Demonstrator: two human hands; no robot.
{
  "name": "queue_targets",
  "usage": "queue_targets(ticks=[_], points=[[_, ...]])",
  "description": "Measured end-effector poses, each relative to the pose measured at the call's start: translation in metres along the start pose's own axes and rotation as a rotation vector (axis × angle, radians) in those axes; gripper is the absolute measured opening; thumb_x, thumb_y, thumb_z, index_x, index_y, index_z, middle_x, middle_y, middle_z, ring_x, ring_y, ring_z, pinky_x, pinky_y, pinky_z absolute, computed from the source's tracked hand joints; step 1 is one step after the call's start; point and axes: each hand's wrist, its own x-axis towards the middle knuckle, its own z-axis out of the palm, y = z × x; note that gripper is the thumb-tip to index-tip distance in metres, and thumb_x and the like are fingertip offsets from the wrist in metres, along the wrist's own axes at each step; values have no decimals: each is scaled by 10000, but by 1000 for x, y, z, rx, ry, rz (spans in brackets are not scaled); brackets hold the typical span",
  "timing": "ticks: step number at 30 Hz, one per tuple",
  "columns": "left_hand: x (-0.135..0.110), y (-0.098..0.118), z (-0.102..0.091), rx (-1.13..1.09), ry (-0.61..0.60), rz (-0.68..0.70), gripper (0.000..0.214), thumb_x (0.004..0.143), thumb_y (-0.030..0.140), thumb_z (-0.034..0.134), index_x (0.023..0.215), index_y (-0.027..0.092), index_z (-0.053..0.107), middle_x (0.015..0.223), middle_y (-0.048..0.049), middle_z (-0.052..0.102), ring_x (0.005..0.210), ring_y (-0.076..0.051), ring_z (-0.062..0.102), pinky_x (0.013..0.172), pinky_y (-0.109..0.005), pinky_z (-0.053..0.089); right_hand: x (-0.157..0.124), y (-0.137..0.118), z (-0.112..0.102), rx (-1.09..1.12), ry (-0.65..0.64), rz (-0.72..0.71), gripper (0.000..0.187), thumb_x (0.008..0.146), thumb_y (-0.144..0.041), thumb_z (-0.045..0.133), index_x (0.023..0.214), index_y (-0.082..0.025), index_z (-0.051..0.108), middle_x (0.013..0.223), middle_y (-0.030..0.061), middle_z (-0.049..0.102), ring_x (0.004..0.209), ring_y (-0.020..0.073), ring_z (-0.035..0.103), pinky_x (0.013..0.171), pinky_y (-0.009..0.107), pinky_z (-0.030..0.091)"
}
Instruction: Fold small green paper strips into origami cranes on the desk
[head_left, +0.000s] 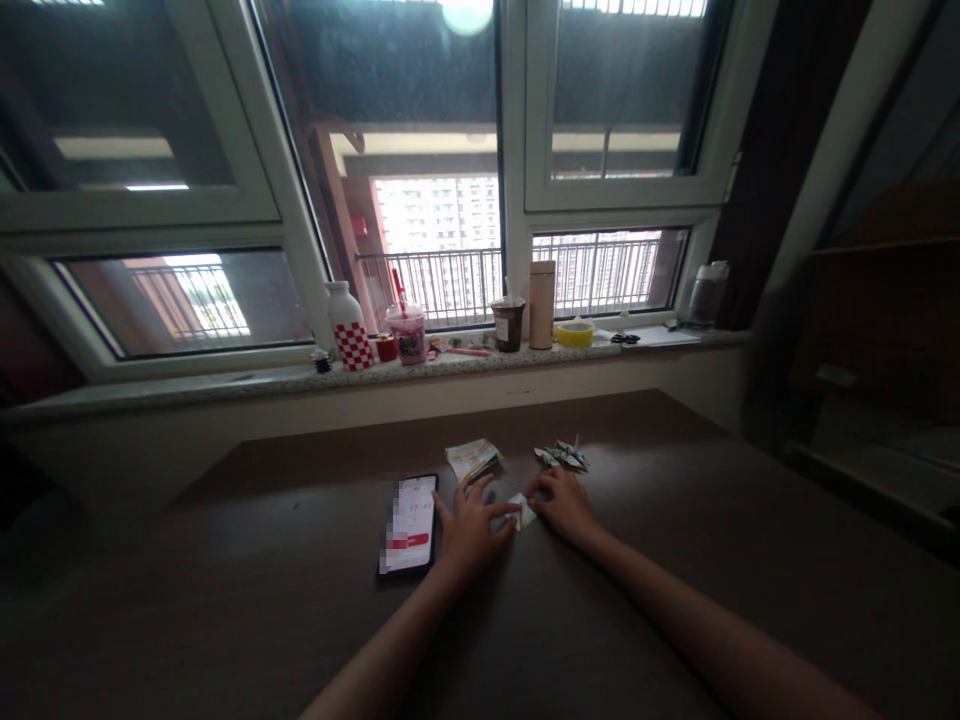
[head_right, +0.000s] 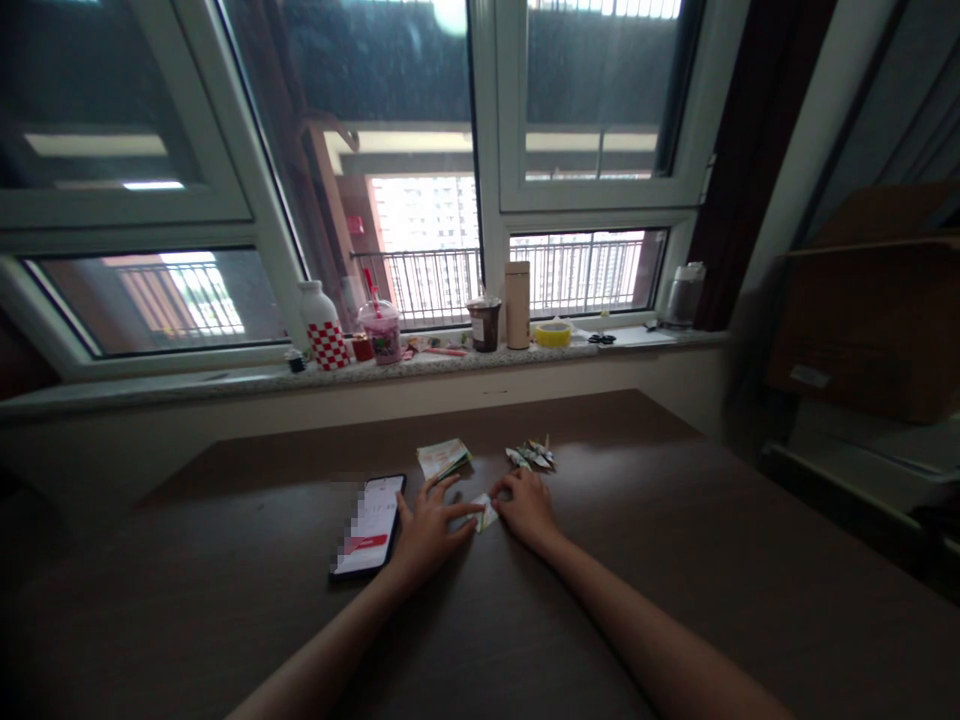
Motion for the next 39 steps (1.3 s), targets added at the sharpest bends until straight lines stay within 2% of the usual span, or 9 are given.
queue_targets(ticks=[4, 9, 13, 18, 23, 33, 39], points=[[-1, -1, 3, 32, 43, -26, 372, 833, 445, 627, 1205, 447, 635, 1480, -46, 455, 1414, -338, 289, 1060, -776, -8, -5, -2, 0, -33, 11, -90, 121, 821, -262, 649, 897, -274, 743, 1060, 45, 618, 1094, 237, 507, 935, 362, 354], [-2, -3, 5, 14, 73, -5, 271, 823, 422, 647, 1079, 361, 712, 1469, -75, 459, 1418, -329, 282, 1077, -759, -22, -10, -4, -6, -71, 18, -220, 127, 798, -226, 665, 853, -278, 767, 1031, 47, 637, 1079, 243, 502, 937, 370, 356], [-4, -2, 2, -38, 73, 24, 210, 820, 375, 659, 1007, 316, 733, 1459, -71, 470, 1418, -332, 280, 1091, -745, -31, -11, -1, -9, -73, 7, -258, 124, 785, -296, 698, 871, -324, 783, 1025, 45, 637, 1093, 262, 496, 963, 410, 353], [-4, -2, -2, -101, 28, 23, 170, 817, 279, 659, 966, 313, 734, 1451, -40, 481, 1419, -324, 276, 1091, -748, 18, -8, 6, -6, -24, -32, -272, 148, 802, -305, 682, 904, -341, 783, 1029, 42, 633, 1079, 250, 512, 975, 417, 363], [-2, -5, 2, -113, 47, 15, 147, 826, 238, 649, 910, 315, 743, 1428, -22, 506, 1404, -312, 299, 1090, -749, 9, -5, 9, -3, 6, -52, -273, 145, 810, -323, 681, 911, -329, 784, 1009, 46, 630, 1064, 241, 527, 971, 400, 371], [-2, -1, -3, -140, 87, -21, 125, 841, 339, 651, 793, 264, 738, 1370, -53, 531, 1347, -300, 364, 1111, -718, 53, -4, 6, -7, 26, -133, -313, 143, 817, -255, 651, 883, -302, 769, 1038, 18, 702, 1100, 245, 515, 991, 430, 319], [-2, 1, -3, -166, 91, -51, 111, 843, 339, 645, 906, 298, 726, 1353, -51, 521, 1331, -299, 376, 1105, -710, 89, -6, 4, -7, 67, -121, -345, 152, 816, -242, 629, 853, -295, 766, 1010, 6, 729, 1078, 234, 544, 1006, 426, 318]])
